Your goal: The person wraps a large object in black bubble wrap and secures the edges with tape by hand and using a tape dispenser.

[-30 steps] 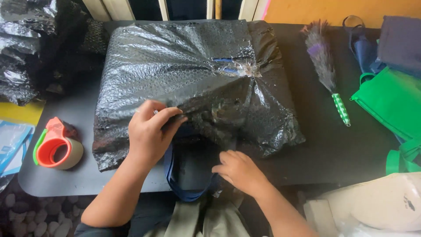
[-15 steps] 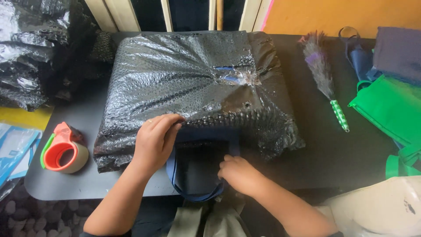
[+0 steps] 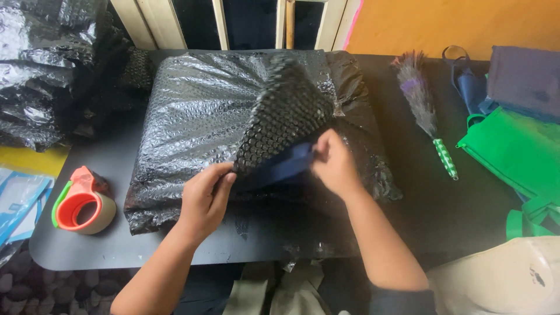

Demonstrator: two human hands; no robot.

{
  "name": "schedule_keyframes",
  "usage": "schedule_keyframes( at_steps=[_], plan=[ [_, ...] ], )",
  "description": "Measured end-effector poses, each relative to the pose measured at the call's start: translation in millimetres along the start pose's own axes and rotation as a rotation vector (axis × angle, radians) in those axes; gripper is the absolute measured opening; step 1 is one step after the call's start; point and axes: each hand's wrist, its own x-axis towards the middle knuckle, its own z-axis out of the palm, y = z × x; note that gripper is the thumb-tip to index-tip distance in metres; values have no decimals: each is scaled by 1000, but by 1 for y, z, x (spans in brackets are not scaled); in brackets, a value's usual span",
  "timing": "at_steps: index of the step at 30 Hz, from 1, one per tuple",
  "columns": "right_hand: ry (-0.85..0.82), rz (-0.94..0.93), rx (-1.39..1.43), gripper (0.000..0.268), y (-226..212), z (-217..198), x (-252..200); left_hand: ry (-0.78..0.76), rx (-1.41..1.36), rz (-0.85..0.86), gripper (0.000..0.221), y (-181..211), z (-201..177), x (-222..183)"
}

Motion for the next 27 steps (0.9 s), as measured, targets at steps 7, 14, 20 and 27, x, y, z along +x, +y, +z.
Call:
schedule_keyframes(
  at_steps=[7,14,20,27],
  plan=[
    [167,-135,-461,23,9,30,52,3,40,195,20,3,18,-10],
    [-258,-11,-438,50,-86,18,24,-30,-110,141,19,-26,26,-17],
    [-355,13,-518,23,-116,34,15,-199,-77,381,10,27,10,11],
    [-340,-154,-467,17,-107,38,-6,-585,189,491,11,15,8,-6]
  ],
)
